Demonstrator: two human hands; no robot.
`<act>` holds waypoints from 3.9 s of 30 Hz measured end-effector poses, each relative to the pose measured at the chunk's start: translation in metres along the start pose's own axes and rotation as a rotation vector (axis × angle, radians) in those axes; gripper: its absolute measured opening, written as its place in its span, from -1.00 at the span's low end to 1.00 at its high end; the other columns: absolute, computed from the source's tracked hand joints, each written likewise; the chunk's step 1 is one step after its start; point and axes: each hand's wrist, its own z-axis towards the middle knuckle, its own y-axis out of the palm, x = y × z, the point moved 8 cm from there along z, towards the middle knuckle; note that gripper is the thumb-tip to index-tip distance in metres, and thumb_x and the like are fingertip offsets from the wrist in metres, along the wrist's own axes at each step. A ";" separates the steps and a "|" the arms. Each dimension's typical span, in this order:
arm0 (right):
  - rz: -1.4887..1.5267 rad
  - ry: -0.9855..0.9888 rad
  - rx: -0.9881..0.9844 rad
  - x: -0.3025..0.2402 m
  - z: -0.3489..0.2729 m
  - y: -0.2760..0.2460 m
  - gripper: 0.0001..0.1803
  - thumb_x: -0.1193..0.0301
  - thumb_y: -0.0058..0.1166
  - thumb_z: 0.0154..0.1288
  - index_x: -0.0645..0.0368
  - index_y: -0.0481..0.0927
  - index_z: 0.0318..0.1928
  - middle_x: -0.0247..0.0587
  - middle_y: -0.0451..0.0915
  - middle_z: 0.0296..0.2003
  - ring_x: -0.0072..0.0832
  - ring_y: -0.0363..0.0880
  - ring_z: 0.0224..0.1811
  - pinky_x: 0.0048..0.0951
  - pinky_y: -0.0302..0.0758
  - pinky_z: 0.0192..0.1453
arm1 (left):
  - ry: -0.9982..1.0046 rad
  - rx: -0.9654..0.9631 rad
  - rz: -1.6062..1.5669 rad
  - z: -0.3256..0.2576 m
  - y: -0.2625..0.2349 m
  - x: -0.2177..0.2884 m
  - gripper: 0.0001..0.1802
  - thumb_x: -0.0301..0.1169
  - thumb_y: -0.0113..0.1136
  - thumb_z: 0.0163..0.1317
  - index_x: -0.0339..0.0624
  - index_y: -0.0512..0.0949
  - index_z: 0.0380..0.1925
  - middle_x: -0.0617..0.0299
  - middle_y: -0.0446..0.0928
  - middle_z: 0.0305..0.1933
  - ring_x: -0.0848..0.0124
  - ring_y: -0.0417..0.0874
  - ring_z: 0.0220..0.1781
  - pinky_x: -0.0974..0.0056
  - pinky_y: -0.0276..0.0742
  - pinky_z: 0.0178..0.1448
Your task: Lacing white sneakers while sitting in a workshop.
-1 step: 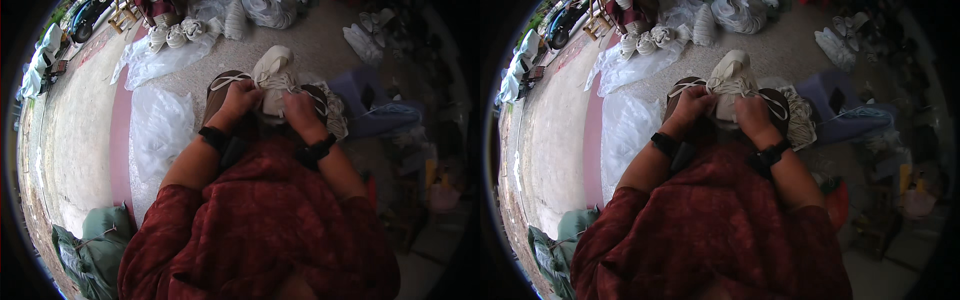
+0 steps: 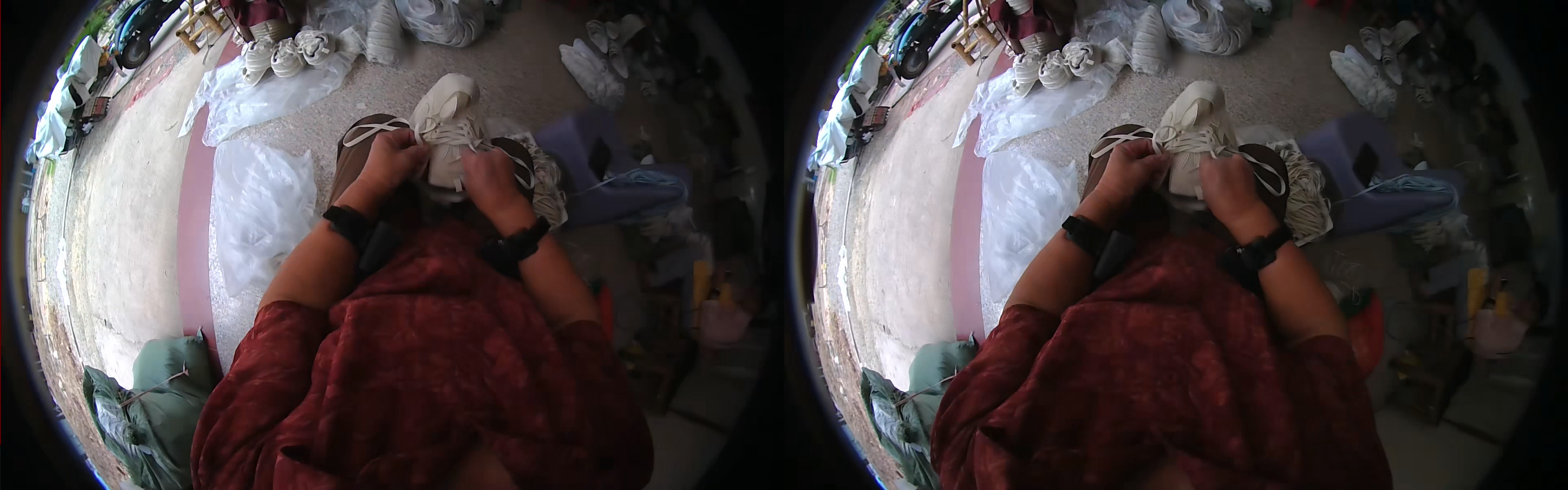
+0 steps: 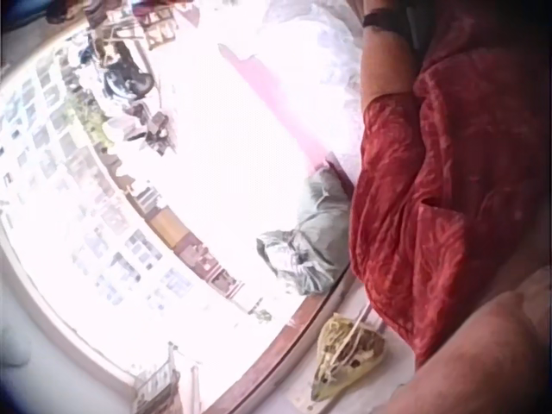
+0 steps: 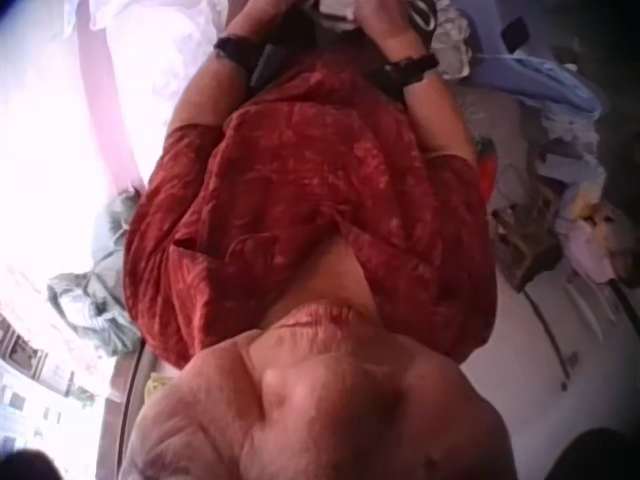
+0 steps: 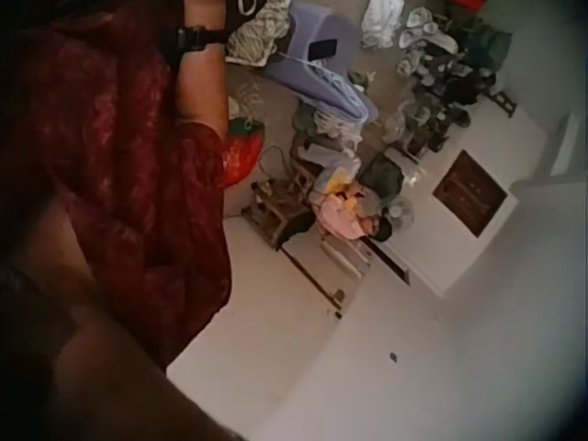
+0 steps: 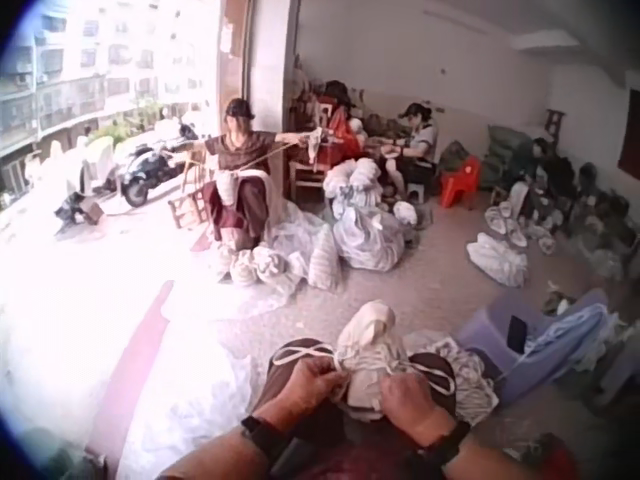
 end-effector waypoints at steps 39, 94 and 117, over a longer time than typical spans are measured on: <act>-0.094 0.096 -0.287 0.007 0.021 0.018 -0.93 0.49 0.09 -0.12 0.17 0.61 -0.55 0.01 0.58 -0.52 -0.10 0.61 -0.38 -0.13 0.49 -0.21 | 0.105 -0.030 0.002 0.004 -0.002 -0.006 -0.89 -0.44 0.21 0.11 -0.28 0.57 -0.45 0.35 0.53 -0.55 0.63 0.46 -0.51 0.44 0.41 -0.39; 0.361 0.182 0.402 0.023 -0.010 0.004 -0.81 0.55 0.08 -0.07 0.19 0.57 -0.33 -0.02 0.42 -0.21 -0.11 0.41 -0.11 -0.23 0.38 -0.03 | 0.543 -0.212 1.596 0.001 0.098 0.055 -0.90 -0.43 0.08 -0.02 -0.16 0.56 -0.49 0.07 0.58 -0.40 0.20 0.65 -0.33 0.19 0.58 -0.26; 0.301 0.039 0.290 -0.012 0.021 0.004 -0.85 0.42 0.17 -0.04 0.18 0.52 -0.42 -0.10 0.41 -0.46 -0.14 0.42 -0.36 -0.18 0.37 -0.24 | -0.131 0.080 -0.388 -0.005 -0.032 0.002 -0.89 -0.40 0.18 0.18 -0.21 0.55 -0.37 0.26 0.56 -0.43 0.59 0.49 -0.48 0.54 0.42 -0.39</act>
